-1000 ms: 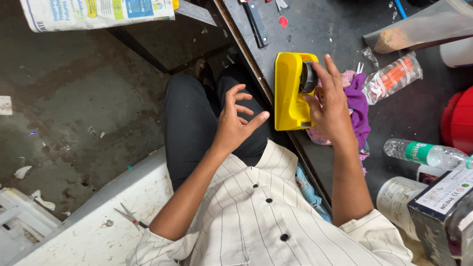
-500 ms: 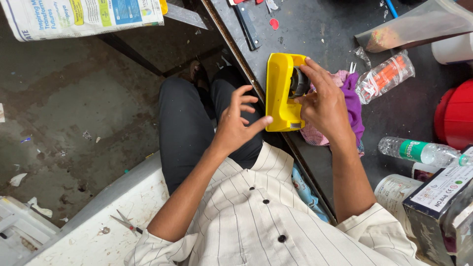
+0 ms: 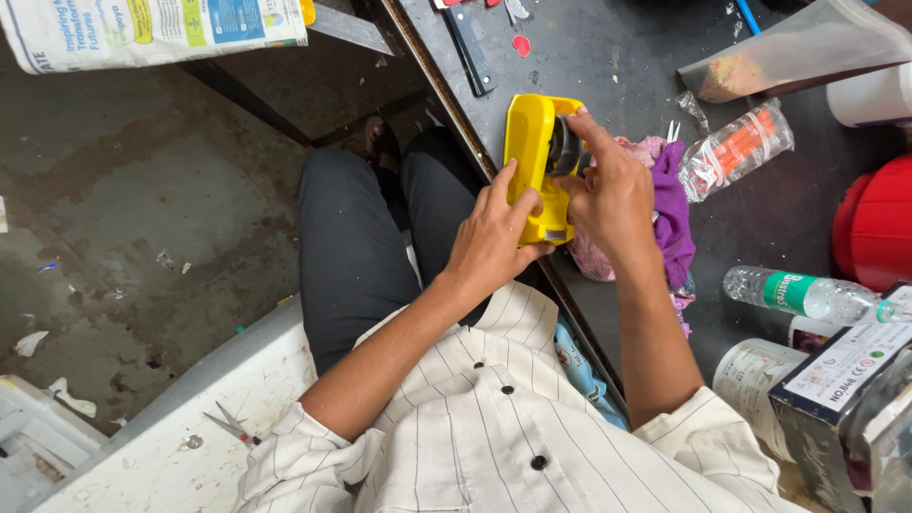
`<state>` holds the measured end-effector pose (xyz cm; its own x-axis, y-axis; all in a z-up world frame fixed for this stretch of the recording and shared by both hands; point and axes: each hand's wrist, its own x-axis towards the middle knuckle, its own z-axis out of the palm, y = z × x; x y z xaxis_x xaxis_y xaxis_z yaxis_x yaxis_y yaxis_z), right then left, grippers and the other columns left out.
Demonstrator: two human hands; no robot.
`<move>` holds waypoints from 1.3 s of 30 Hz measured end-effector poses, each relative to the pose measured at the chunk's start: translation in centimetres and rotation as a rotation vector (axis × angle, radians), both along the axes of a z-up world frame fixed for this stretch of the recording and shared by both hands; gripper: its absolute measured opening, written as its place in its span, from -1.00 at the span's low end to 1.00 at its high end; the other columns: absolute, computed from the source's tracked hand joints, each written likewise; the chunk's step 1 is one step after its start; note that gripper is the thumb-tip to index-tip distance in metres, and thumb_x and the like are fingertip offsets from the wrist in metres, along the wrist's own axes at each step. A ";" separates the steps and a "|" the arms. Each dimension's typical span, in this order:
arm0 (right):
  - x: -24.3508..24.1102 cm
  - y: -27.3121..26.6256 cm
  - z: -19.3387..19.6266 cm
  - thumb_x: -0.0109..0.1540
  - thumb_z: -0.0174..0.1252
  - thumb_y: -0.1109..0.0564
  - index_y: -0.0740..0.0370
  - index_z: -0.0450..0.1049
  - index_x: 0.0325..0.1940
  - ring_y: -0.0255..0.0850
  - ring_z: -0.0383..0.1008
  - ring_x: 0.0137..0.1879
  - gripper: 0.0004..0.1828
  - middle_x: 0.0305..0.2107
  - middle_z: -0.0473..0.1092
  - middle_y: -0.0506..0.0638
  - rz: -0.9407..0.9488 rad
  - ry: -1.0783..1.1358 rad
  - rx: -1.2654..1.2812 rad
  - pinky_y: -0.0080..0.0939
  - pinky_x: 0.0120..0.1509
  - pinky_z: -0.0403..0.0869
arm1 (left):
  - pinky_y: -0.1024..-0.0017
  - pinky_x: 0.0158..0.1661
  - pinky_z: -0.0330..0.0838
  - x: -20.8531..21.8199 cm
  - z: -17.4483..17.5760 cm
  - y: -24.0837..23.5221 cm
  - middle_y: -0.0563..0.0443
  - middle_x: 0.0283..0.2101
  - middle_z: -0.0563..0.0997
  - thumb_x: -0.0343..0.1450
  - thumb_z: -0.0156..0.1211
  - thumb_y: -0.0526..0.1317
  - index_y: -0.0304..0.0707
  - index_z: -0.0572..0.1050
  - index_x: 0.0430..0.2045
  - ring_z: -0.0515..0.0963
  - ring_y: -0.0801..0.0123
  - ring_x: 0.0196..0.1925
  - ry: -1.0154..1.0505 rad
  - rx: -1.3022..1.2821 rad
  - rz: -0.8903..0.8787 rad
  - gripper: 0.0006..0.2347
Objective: The person assembles a yellow tape dispenser by inserting a roll of black tape into the housing. They wipe the dispenser with a cloth and adjust the tape roll to ensure it fits properly before placing the dispenser on the table.
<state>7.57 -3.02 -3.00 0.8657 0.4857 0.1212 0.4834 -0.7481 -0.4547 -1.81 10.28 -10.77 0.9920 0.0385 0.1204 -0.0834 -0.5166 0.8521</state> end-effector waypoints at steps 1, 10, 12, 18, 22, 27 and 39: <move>0.3 -0.1 0.5 -0.02 0.42 0.36 0.28 0.45 0.25 -0.09 0.60 -0.30 -0.27 0.24 0.43 0.12 0.030 0.002 -0.021 -0.14 -0.09 0.53 | 0.09 0.06 0.50 0.0 -0.1 0.0 -0.42 0.37 0.19 0.16 0.56 -0.13 -0.19 0.40 -0.14 0.42 -0.22 0.27 -0.010 -0.004 0.001 -0.51; 0.2 -0.3 -0.3 -0.03 0.40 0.41 0.32 0.47 0.23 -0.06 0.61 -0.26 -0.28 0.21 0.45 0.15 0.022 -0.053 -0.065 -0.11 -0.11 0.53 | 0.11 -0.01 0.52 -0.1 -1.0 -0.2 -0.58 0.33 0.29 0.19 0.54 -0.12 -0.25 0.42 -0.25 0.55 -0.15 0.05 -0.113 -0.007 0.010 -0.59; -0.2 -0.3 -1.7 -0.01 0.39 0.42 0.31 0.47 0.25 -0.07 0.63 -0.20 -0.29 0.19 0.47 0.14 -0.018 -0.108 -0.007 -0.14 -0.10 0.55 | 0.11 -0.03 0.53 0.0 -1.1 -0.2 -0.62 0.32 0.29 0.20 0.54 -0.12 -0.25 0.42 -0.26 0.58 -0.15 0.01 -0.119 0.011 0.002 -0.60; -1.1 0.4 -3.9 0.01 0.33 0.48 0.33 0.46 0.27 -0.05 0.65 -0.06 -0.29 0.18 0.47 0.17 -0.085 -0.256 0.058 -0.19 -0.11 0.58 | 0.11 -0.10 0.57 0.1 -1.1 -0.1 -0.71 0.28 0.29 0.21 0.52 -0.13 -0.24 0.42 -0.22 0.62 -0.19 -0.01 -0.141 0.041 -0.025 -0.59; -1.0 0.4 -1.9 -0.05 0.37 0.44 0.36 0.48 0.20 0.04 0.60 0.06 -0.30 0.26 0.39 0.20 -0.025 -0.266 -0.020 -0.11 0.00 0.55 | 0.12 -0.13 0.58 0.4 -1.0 0.0 -0.71 0.26 0.31 0.20 0.53 -0.10 -0.23 0.42 -0.25 0.64 -0.17 -0.01 -0.147 0.040 -0.027 -0.59; 0.6 -0.1 1.9 -0.09 0.48 0.30 0.33 0.49 0.15 0.05 0.48 0.22 -0.29 0.25 0.41 0.09 0.150 -0.127 -0.188 0.00 0.21 0.48 | 0.14 -0.17 0.59 0.3 -1.1 0.1 -0.69 0.25 0.33 0.19 0.54 -0.07 -0.22 0.43 -0.29 0.66 -0.14 -0.04 -0.138 0.048 -0.025 -0.59; 1.0 0.6 2.7 -0.09 0.46 0.28 0.25 0.48 0.20 0.12 0.27 0.45 -0.25 0.26 0.41 0.06 0.158 -0.119 -0.273 0.03 0.33 0.40 | 0.14 -0.22 0.59 0.4 -1.2 0.1 -0.66 0.24 0.36 0.21 0.53 -0.04 -0.23 0.43 -0.30 0.67 -0.11 -0.08 -0.163 0.040 -0.010 -0.59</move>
<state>8.55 -2.41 -0.30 0.7645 0.6415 0.0643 0.6410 -0.7458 -0.1813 -1.45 10.37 -11.92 0.9596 0.0211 0.2806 -0.2236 -0.5485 0.8057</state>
